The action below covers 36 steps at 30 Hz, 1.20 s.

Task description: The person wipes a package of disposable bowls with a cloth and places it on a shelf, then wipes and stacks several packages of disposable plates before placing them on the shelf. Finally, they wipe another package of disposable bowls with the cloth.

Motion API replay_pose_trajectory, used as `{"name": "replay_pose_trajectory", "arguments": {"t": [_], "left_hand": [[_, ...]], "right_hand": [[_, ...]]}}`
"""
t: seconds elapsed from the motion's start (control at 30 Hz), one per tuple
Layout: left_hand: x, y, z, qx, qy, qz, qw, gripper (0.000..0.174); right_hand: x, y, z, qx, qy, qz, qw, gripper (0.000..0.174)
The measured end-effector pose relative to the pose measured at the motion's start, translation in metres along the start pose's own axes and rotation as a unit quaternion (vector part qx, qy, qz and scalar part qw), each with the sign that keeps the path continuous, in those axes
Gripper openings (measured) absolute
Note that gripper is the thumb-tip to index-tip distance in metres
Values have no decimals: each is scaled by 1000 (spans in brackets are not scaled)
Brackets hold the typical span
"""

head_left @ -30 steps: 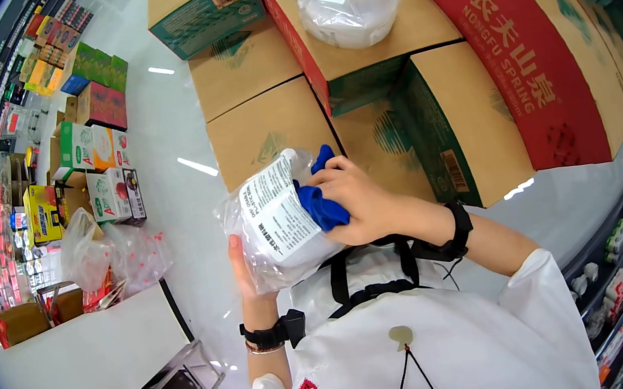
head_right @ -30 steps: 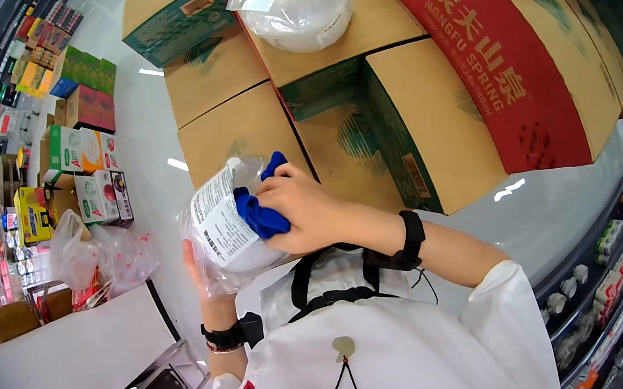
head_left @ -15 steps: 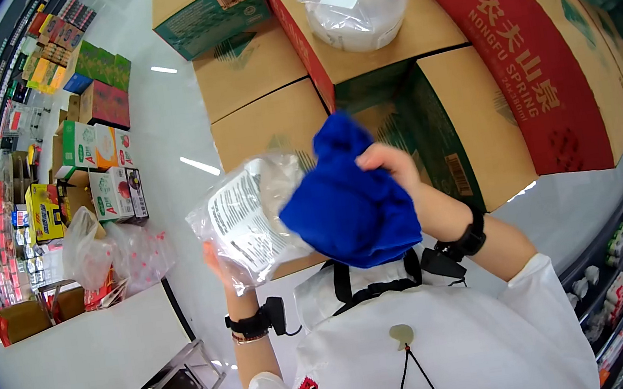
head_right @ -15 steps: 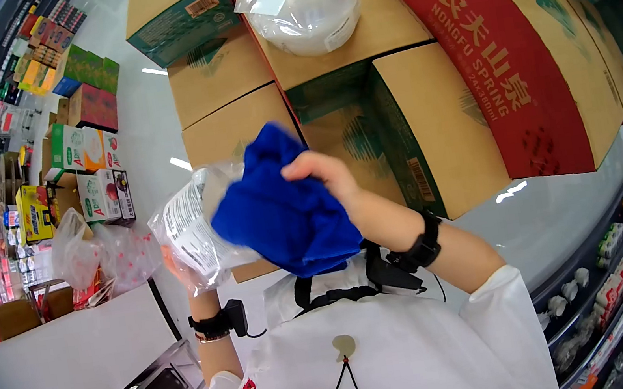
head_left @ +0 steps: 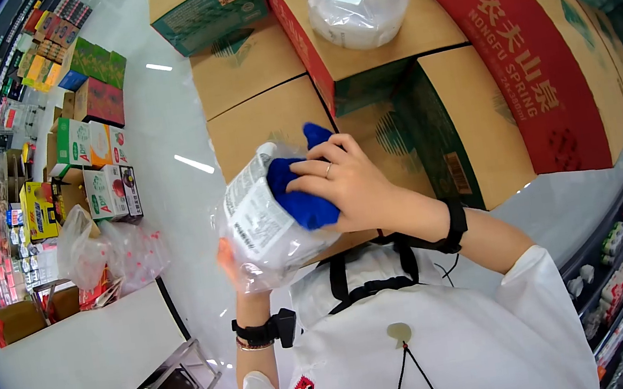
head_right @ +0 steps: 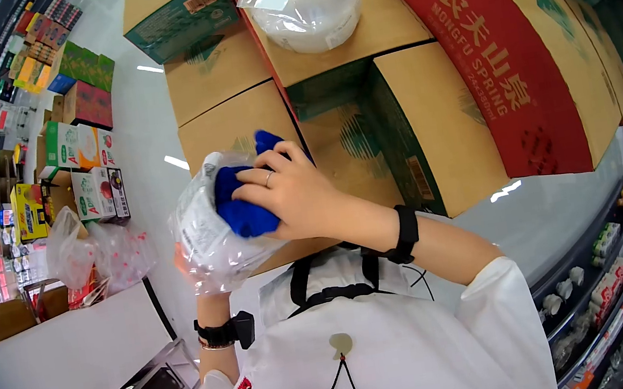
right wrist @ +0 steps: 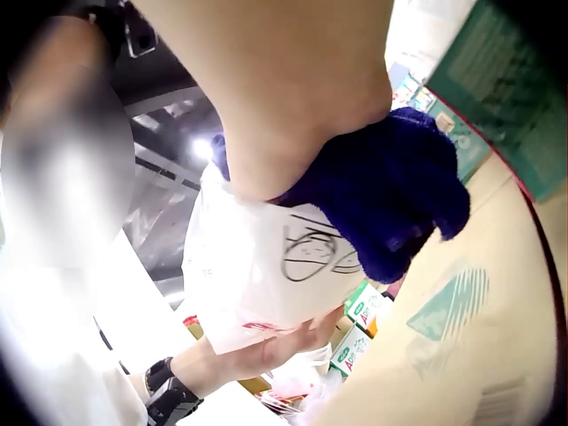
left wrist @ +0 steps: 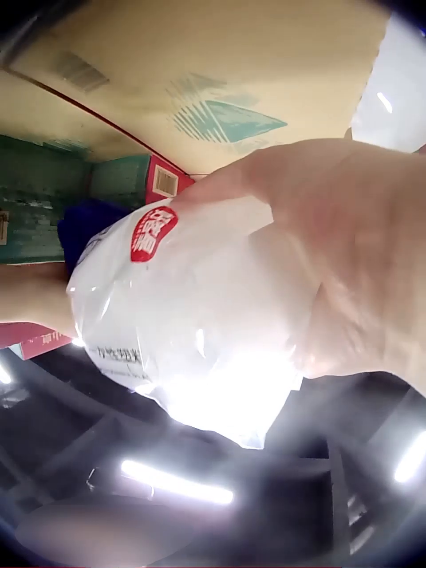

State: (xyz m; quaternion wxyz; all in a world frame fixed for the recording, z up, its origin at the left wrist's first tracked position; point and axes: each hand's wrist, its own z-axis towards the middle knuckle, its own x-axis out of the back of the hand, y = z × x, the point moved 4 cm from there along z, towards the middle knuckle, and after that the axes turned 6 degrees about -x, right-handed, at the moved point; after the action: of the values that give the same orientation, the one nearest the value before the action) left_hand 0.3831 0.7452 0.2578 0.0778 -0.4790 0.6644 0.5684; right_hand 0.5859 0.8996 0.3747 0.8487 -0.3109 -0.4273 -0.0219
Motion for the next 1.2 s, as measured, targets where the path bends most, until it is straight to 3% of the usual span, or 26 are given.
{"name": "replay_pose_trajectory", "arguments": {"t": [0.07, 0.1, 0.13, 0.17, 0.2, 0.27, 0.3, 0.33, 0.4, 0.47, 0.57, 0.63, 0.67, 0.7, 0.73, 0.8, 0.87, 0.93, 1.03, 1.07, 1.17, 1.2], "left_hand": [[-1, 0, -2, 4, -33, 4, 999, 76], [18, -1, 2, -53, -34, 93, 994, 81], [26, 0, 5, -110, -35, 179, 977, 86], [36, 0, 6, -150, -30, 194, 969, 97], [28, 5, 1, -150, -28, 193, 969, 97], [-5, 33, -16, -252, -24, 343, 904, 107], [-12, 43, -18, -253, -20, 343, 904, 107], [-19, 54, -18, -273, -44, 342, 898, 109], [-13, 66, -16, -296, -64, 337, 891, 112], [9, 81, -16, -382, -40, 409, 828, 99], [30, 98, -25, -405, 55, 418, 811, 104], [38, 103, -40, -402, 107, 419, 807, 106], [40, 101, -50, -400, 119, 418, 807, 106], [39, 99, -60, -386, 123, 393, 826, 105], [39, 95, -69, -374, 128, 366, 842, 104], [35, 88, -85, -373, 147, 368, 839, 105], [24, 84, -101, -369, 163, 412, 817, 109], [28, 79, -121, -371, 189, 433, 799, 114], [12, 66, -151, -374, 185, 453, 788, 120], [4, 61, -162, -377, 202, 450, 784, 120], [-21, 37, -193, -373, 227, 385, 813, 121], [-29, 27, -204, -380, 247, 382, 805, 121]], "right_hand": [[-19, 8, -4, -25, 18, 51, 998, 43], [-34, 21, -8, -141, -55, 160, 975, 39], [-44, 27, -12, -254, -127, 263, 922, 36], [-45, 24, -17, -318, -93, 384, 862, 29], [-57, 28, -23, -359, -109, 478, 794, 29], [-58, 29, -25, -487, -153, 595, 621, 32], [-55, 25, -26, -514, -165, 628, 561, 36], [-51, 23, -25, -514, -168, 626, 562, 36], [-46, 16, -24, -541, -130, 755, 347, 38], [-31, 24, -18, -447, -113, 832, 310, 45], [-25, 31, -15, -430, -82, 840, 320, 47], [-27, 50, -18, -424, 57, 648, 630, 45], [-24, 49, -18, -394, 12, 514, 762, 45], [-23, 48, -17, -291, -10, 266, 919, 48], [-28, 41, -17, -151, -29, -4, 988, 51], [-61, 41, -34, -54, -162, -95, 981, 74], [-82, 35, -57, -69, -247, -127, 958, 83], [-86, 23, -42, -67, -273, -103, 954, 86], [-69, -7, -21, -93, -191, 147, 966, 70], [-72, -15, -24, -79, -202, 151, 964, 70], [-78, -42, -40, -221, -319, 450, 804, 50], [-79, -48, -47, -206, -337, 451, 800, 50]]}}
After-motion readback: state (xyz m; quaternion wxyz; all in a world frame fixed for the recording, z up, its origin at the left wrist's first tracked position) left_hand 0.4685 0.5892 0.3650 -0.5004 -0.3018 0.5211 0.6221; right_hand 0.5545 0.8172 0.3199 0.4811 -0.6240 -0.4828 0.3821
